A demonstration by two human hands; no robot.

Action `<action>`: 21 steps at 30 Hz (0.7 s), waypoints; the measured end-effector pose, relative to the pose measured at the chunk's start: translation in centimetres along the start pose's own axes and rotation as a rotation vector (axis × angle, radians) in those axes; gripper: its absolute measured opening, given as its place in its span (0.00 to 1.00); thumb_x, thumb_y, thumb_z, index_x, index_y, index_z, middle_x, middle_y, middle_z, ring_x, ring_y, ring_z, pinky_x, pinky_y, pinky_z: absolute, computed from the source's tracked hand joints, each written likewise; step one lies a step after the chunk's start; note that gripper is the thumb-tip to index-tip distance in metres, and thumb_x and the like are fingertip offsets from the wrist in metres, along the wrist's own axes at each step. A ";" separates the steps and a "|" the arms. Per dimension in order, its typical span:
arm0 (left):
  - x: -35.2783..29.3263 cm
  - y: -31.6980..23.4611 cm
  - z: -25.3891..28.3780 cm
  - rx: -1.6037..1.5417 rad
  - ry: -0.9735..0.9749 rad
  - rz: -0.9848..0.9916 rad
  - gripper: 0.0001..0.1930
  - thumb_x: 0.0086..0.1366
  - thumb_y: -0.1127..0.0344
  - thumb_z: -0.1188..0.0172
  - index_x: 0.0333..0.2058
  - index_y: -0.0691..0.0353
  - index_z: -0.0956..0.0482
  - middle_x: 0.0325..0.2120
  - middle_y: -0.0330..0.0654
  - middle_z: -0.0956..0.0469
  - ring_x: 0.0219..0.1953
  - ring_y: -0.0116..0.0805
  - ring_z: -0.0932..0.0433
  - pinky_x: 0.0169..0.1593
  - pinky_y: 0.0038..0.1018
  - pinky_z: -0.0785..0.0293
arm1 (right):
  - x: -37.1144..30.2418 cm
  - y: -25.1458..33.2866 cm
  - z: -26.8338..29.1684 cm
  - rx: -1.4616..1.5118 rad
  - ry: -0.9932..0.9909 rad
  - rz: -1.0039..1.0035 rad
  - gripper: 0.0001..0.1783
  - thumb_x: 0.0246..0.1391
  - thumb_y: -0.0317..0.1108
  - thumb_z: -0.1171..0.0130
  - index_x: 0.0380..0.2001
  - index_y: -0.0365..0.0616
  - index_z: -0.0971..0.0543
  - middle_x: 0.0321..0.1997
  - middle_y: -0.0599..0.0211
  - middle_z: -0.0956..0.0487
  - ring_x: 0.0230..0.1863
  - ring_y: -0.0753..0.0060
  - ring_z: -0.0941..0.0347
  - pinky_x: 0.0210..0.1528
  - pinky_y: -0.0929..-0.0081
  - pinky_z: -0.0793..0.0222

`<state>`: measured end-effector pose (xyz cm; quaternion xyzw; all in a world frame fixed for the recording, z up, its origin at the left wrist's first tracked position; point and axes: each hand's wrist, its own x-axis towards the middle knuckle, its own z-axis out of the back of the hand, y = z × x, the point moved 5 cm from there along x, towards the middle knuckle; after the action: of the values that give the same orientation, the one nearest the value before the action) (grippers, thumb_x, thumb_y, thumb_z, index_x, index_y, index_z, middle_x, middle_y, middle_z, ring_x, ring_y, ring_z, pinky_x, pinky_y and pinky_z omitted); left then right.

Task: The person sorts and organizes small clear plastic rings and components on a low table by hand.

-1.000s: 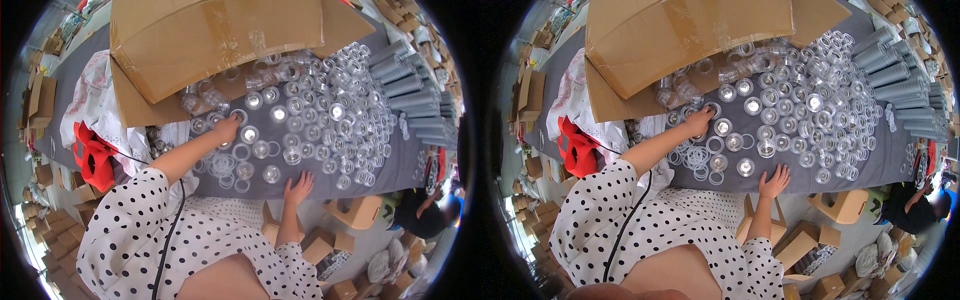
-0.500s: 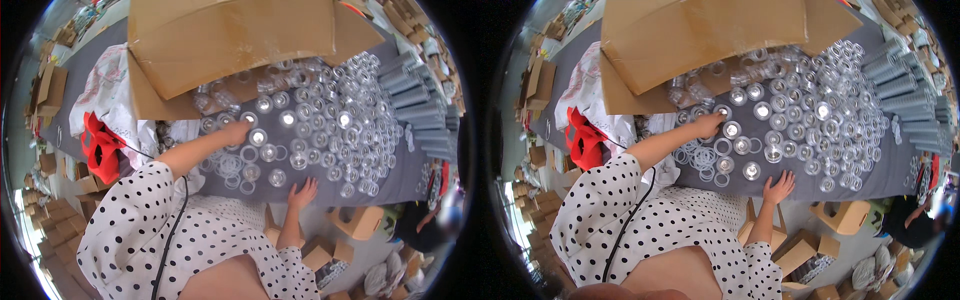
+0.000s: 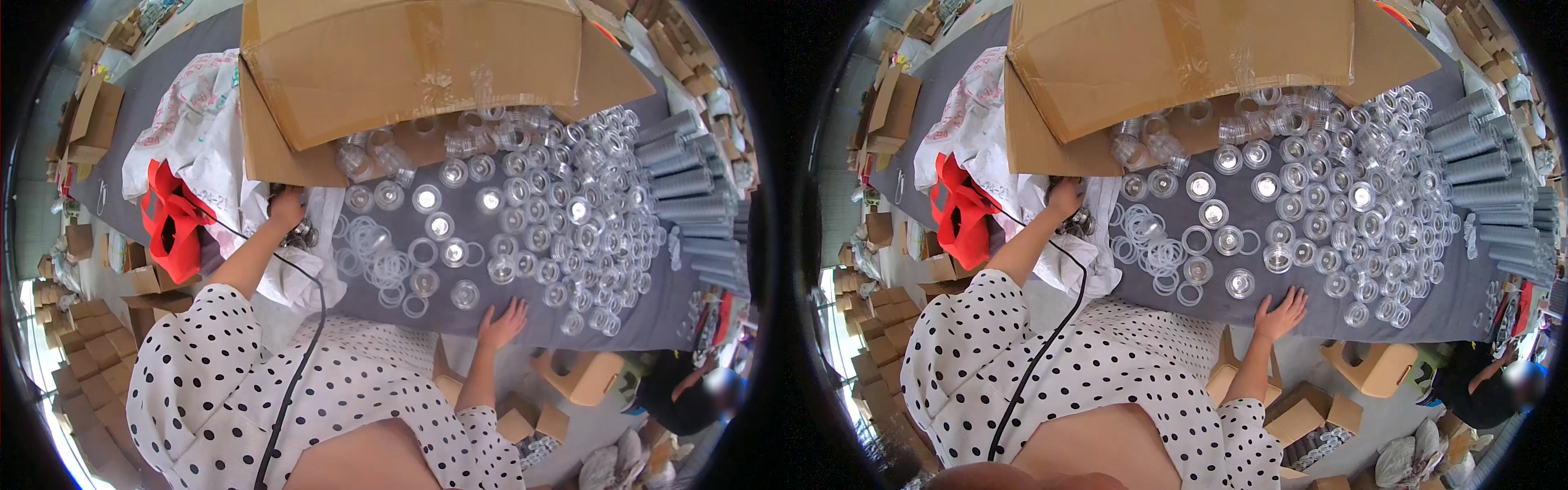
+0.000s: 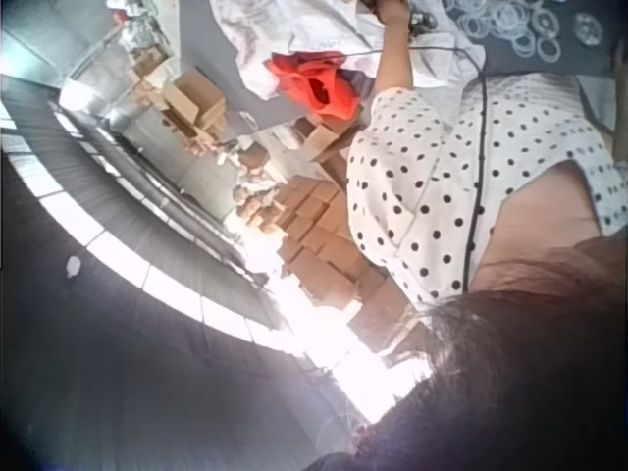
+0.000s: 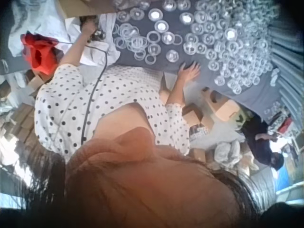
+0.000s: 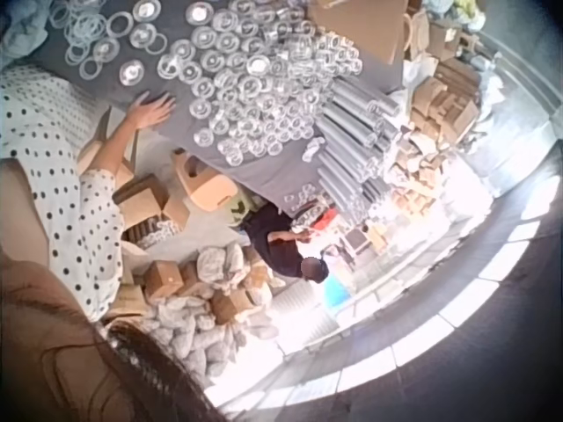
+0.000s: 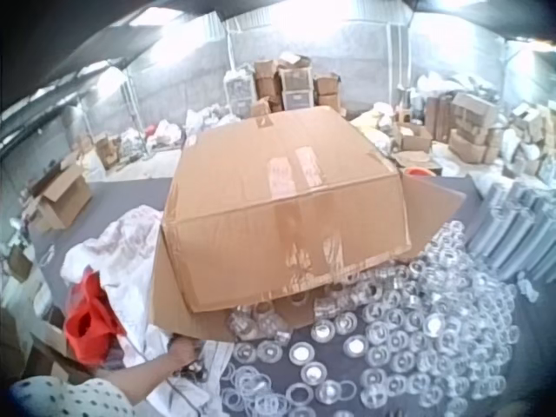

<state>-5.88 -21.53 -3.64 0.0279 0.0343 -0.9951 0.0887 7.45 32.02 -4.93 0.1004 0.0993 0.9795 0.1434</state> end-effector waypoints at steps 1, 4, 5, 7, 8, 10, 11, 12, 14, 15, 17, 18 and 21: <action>0.4 -0.4 -0.9 0.050 0.144 -0.007 0.14 0.46 0.62 0.44 0.33 0.60 0.28 0.34 0.49 0.27 0.35 0.47 0.26 0.38 0.39 0.29 | 0.0 0.0 -0.1 -0.002 -0.004 0.002 0.31 0.41 0.41 0.46 0.51 0.45 0.37 0.57 0.59 0.40 0.61 0.56 0.50 0.61 0.55 0.58; -0.3 -2.2 -0.8 0.135 0.309 -0.063 0.11 0.45 0.62 0.44 0.28 0.61 0.25 0.29 0.49 0.26 0.34 0.46 0.26 0.36 0.38 0.29 | -0.1 0.1 -0.1 -0.007 -0.003 -0.001 0.31 0.41 0.42 0.47 0.51 0.45 0.37 0.57 0.59 0.40 0.61 0.56 0.50 0.61 0.55 0.58; -0.6 -3.2 -0.3 0.170 0.319 -0.109 0.10 0.45 0.62 0.44 0.26 0.60 0.25 0.26 0.47 0.25 0.32 0.46 0.26 0.35 0.37 0.29 | -0.1 0.0 0.0 -0.004 -0.006 -0.002 0.31 0.41 0.42 0.47 0.51 0.45 0.37 0.57 0.59 0.40 0.61 0.56 0.49 0.61 0.55 0.58; -1.4 -6.8 2.3 0.073 0.365 -0.150 0.10 0.45 0.63 0.45 0.26 0.60 0.25 0.25 0.47 0.25 0.31 0.45 0.26 0.34 0.36 0.29 | -0.4 -0.5 -0.2 -0.020 -0.012 -0.018 0.31 0.41 0.43 0.47 0.51 0.45 0.37 0.57 0.59 0.40 0.61 0.56 0.49 0.61 0.55 0.58; -2.0 -8.4 3.2 -0.018 0.408 -0.169 0.10 0.45 0.63 0.45 0.26 0.60 0.25 0.24 0.46 0.25 0.30 0.45 0.26 0.33 0.36 0.29 | -0.4 -0.5 -0.4 -0.021 -0.014 -0.015 0.31 0.41 0.43 0.47 0.51 0.45 0.37 0.57 0.59 0.40 0.60 0.56 0.49 0.61 0.55 0.58; -3.3 -11.8 3.6 -0.317 0.389 -0.370 0.10 0.46 0.63 0.45 0.26 0.62 0.27 0.24 0.44 0.26 0.28 0.43 0.26 0.32 0.35 0.30 | -0.4 -0.3 -0.1 -0.012 -0.011 -0.017 0.31 0.42 0.44 0.48 0.51 0.45 0.37 0.57 0.59 0.40 0.61 0.56 0.49 0.61 0.55 0.58; -4.0 -14.5 4.7 -0.500 0.419 -0.464 0.10 0.46 0.64 0.44 0.26 0.63 0.27 0.24 0.44 0.27 0.27 0.43 0.27 0.31 0.35 0.30 | -0.3 -0.2 -0.1 -0.001 -0.009 -0.013 0.31 0.42 0.44 0.48 0.51 0.46 0.37 0.57 0.59 0.40 0.61 0.56 0.49 0.61 0.55 0.58; -4.7 -17.3 5.9 -0.684 0.448 -0.557 0.10 0.46 0.65 0.44 0.27 0.63 0.28 0.24 0.44 0.28 0.26 0.43 0.27 0.30 0.34 0.31 | -0.3 -0.3 -0.1 -0.002 -0.008 -0.019 0.31 0.42 0.44 0.48 0.51 0.46 0.37 0.57 0.59 0.40 0.61 0.56 0.49 0.61 0.55 0.58; -5.8 -21.1 5.4 -0.619 0.514 -0.710 0.09 0.47 0.69 0.45 0.29 0.61 0.28 0.26 0.43 0.31 0.28 0.41 0.28 0.30 0.34 0.31 | -0.2 -0.3 -0.2 -0.006 -0.006 -0.016 0.31 0.42 0.45 0.48 0.51 0.46 0.37 0.57 0.59 0.40 0.61 0.56 0.49 0.60 0.55 0.57; -6.1 -22.4 4.9 -0.620 0.519 -0.717 0.09 0.47 0.69 0.45 0.29 0.61 0.28 0.26 0.43 0.31 0.28 0.41 0.28 0.30 0.34 0.31 | -0.2 -0.4 -0.2 -0.011 -0.006 -0.023 0.31 0.42 0.45 0.48 0.51 0.46 0.37 0.57 0.59 0.40 0.61 0.56 0.49 0.60 0.55 0.57; -7.0 -24.8 4.0 -0.564 0.365 -0.998 0.10 0.47 0.69 0.45 0.31 0.58 0.29 0.29 0.41 0.31 0.31 0.40 0.29 0.34 0.35 0.33 | -0.2 -0.4 -0.1 0.014 -0.030 -0.005 0.31 0.42 0.44 0.48 0.51 0.46 0.37 0.57 0.59 0.39 0.61 0.56 0.49 0.60 0.56 0.57; -6.9 -25.0 2.9 -0.564 0.368 -1.002 0.10 0.47 0.69 0.45 0.31 0.58 0.29 0.29 0.41 0.31 0.31 0.40 0.29 0.34 0.35 0.33 | -0.2 -0.3 0.0 0.012 -0.029 -0.010 0.31 0.42 0.44 0.48 0.51 0.46 0.37 0.57 0.59 0.39 0.61 0.56 0.49 0.60 0.56 0.57; -7.1 -25.7 0.4 -0.139 0.334 -1.148 0.12 0.46 0.67 0.44 0.32 0.58 0.31 0.30 0.40 0.32 0.32 0.39 0.31 0.39 0.33 0.36 | 0.0 -0.4 0.0 0.010 -0.014 -0.025 0.31 0.42 0.44 0.48 0.51 0.46 0.37 0.57 0.59 0.39 0.60 0.56 0.49 0.60 0.56 0.57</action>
<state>-3.48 4.87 -1.17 0.1549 0.1225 -0.8615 -0.4678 7.57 32.35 -4.98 0.1067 0.1046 0.9764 0.1558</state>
